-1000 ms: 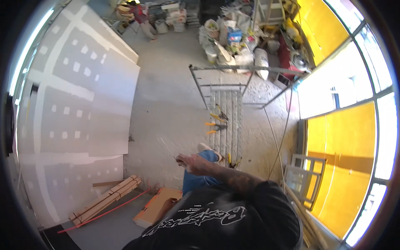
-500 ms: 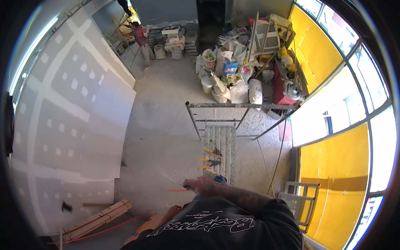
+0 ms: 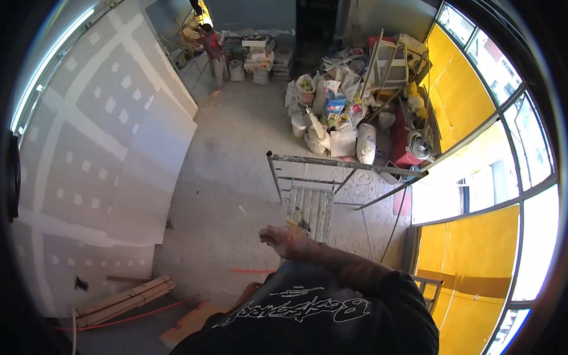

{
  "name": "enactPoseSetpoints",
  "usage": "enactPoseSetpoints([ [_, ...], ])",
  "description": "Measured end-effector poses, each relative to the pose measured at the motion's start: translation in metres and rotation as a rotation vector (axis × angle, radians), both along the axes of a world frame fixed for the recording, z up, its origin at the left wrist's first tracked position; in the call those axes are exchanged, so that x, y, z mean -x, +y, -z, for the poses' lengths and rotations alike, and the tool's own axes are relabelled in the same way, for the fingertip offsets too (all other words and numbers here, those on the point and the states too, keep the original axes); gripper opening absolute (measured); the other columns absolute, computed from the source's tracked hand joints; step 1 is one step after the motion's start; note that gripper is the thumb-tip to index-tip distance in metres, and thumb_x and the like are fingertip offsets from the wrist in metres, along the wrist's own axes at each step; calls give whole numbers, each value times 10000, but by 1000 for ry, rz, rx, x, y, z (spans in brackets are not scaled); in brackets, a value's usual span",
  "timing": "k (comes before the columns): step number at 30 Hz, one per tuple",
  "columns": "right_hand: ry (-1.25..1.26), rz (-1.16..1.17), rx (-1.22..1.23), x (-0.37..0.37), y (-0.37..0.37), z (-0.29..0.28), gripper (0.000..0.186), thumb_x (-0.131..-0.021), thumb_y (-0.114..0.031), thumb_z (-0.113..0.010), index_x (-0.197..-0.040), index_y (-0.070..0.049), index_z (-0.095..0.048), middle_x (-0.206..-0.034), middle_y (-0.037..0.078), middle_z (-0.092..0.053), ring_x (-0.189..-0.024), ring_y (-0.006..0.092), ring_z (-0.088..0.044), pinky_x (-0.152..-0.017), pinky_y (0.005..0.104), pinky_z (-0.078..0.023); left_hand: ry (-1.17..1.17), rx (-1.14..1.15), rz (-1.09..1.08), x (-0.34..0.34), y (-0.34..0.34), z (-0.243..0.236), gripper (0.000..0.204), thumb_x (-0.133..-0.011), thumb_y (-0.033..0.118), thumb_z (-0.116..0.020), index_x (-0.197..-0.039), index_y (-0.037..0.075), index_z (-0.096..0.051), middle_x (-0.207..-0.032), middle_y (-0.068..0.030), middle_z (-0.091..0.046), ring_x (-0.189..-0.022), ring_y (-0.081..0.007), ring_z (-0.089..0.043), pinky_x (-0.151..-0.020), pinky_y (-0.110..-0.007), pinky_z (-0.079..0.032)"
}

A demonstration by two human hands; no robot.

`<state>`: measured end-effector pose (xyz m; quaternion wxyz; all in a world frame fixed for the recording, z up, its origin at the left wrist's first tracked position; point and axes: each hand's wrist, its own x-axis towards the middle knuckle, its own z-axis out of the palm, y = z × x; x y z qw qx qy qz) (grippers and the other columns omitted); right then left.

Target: The person is measuring and pulling electrical wiring/conduit from the ceiling while on a ladder.

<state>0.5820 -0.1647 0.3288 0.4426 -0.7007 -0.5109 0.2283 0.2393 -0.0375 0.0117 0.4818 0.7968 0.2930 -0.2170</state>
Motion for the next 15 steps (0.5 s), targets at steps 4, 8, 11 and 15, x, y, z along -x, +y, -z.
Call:
enactPoseSetpoints([
  [4, 90, 127, -3, -9, -7, -8, 191, -939, -55, -620, -1126, -59, -580, -985, 131, -731, -892, 307, -735, -736, 396, -587, 114, 130, -293, -41, 26, -33, 367, -933, 317, -704, -1101, -10, -709, -919, -152, -734, -780, -221, -722, -705, -369, -576],
  [8, -96, 89, -142, -33, -1, -21, 133, -971, -42, -585, -1103, -37, -571, -953, 120, -720, -873, 265, -744, -737, 367, -596, 40, 157, -535, -28, 38, -31, 358, -960, 302, -677, -1121, -18, -684, -888, -116, -717, -741, -193, -703, -658, -333, -565],
  [11, -22, 130, -185, -52, 13, -24, 104, -989, -28, -569, -1093, -31, -568, -951, 125, -718, -860, 248, -745, -725, 361, -595, 101, 186, -601, -1, 19, -24, 371, -966, 300, -667, -1133, -31, -677, -870, -122, -714, -755, -192, -706, -654, -332, -564],
  [15, 60, 254, -230, -89, 23, -31, 96, -996, -18, -558, -1092, -15, -557, -957, 132, -704, -852, 238, -737, -740, 357, -586, 139, 117, -469, 1, -14, -46, 383, -954, 306, -683, -1128, -36, -681, -860, -126, -717, -750, -197, -708, -643, -333, -565],
])
